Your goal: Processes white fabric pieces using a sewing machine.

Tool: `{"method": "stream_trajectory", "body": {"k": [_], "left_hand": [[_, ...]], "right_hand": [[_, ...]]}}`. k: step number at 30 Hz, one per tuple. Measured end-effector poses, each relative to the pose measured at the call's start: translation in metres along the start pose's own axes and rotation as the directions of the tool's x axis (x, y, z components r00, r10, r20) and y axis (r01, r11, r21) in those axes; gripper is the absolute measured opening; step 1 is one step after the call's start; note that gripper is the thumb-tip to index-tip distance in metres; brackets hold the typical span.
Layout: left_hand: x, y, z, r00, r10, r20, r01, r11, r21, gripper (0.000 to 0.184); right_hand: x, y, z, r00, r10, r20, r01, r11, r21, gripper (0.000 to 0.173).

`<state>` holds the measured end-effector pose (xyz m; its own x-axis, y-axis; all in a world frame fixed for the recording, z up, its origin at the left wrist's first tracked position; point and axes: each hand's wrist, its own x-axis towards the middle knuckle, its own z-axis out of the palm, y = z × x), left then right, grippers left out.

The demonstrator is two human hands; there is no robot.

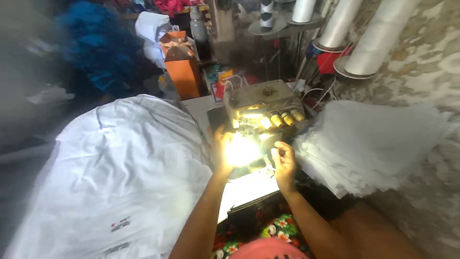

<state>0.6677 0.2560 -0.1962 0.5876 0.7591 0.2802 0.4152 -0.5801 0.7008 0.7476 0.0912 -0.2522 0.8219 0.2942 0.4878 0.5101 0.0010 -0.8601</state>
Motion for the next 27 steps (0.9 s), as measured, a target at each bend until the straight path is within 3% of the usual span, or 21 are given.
{"method": "stream_trajectory", "body": {"k": [2, 4, 6, 8, 10, 12, 14, 18, 24, 27], "left_hand": [[-0.001, 0.0, 0.001, 1.0, 0.024, -0.015, -0.023, 1.0, 0.016, 0.027], [-0.002, 0.0, 0.001, 1.0, 0.026, -0.01, -0.026, 0.999, 0.02, 0.027], [-0.003, -0.003, 0.001, 0.998, 0.051, -0.025, -0.051, 0.998, 0.027, 0.027], [-0.002, -0.006, 0.003, 0.998, 0.06, -0.027, -0.059, 0.997, 0.04, 0.029], [-0.001, -0.007, 0.004, 0.998, 0.053, -0.027, -0.051, 0.997, 0.063, 0.03], [-0.002, -0.007, 0.004, 0.997, 0.068, -0.027, -0.065, 0.995, 0.078, 0.03], [-0.003, -0.006, 0.005, 0.996, 0.084, -0.043, -0.08, 0.994, 0.08, 0.03], [-0.002, -0.008, 0.007, 0.993, 0.106, -0.05, -0.103, 0.992, 0.071, 0.028], [0.0, -0.007, 0.005, 0.996, 0.091, -0.007, -0.091, 0.993, 0.07, 0.031], [0.0, -0.003, 0.002, 0.997, 0.075, 0.004, -0.075, 0.996, 0.042, 0.03]], "right_hand": [[0.006, -0.014, -0.032, 0.985, -0.165, 0.055, 0.172, 0.97, -0.171, 0.022], [0.028, -0.038, -0.068, 0.929, -0.322, 0.182, 0.37, 0.814, -0.447, 0.022], [0.066, -0.063, -0.101, 0.891, -0.296, 0.345, 0.453, 0.633, -0.628, 0.024], [0.114, -0.079, -0.119, 0.847, -0.126, 0.517, 0.506, 0.492, -0.709, 0.024], [0.161, -0.077, -0.119, 0.755, 0.139, 0.641, 0.564, 0.361, -0.743, 0.021], [0.199, -0.063, -0.105, 0.623, 0.476, 0.621, 0.595, 0.227, -0.771, 0.022], [0.226, -0.039, -0.091, 0.494, 0.696, 0.521, 0.618, 0.141, -0.774, 0.028], [0.234, -0.012, -0.074, 0.422, 0.797, 0.433, 0.586, 0.125, -0.801, 0.043], [0.227, -0.004, -0.066, 0.447, 0.77, 0.454, 0.579, 0.138, -0.804, 0.054], [0.23, -0.005, -0.07, 0.447, 0.746, 0.494, 0.577, 0.182, -0.796, 0.051]]}}
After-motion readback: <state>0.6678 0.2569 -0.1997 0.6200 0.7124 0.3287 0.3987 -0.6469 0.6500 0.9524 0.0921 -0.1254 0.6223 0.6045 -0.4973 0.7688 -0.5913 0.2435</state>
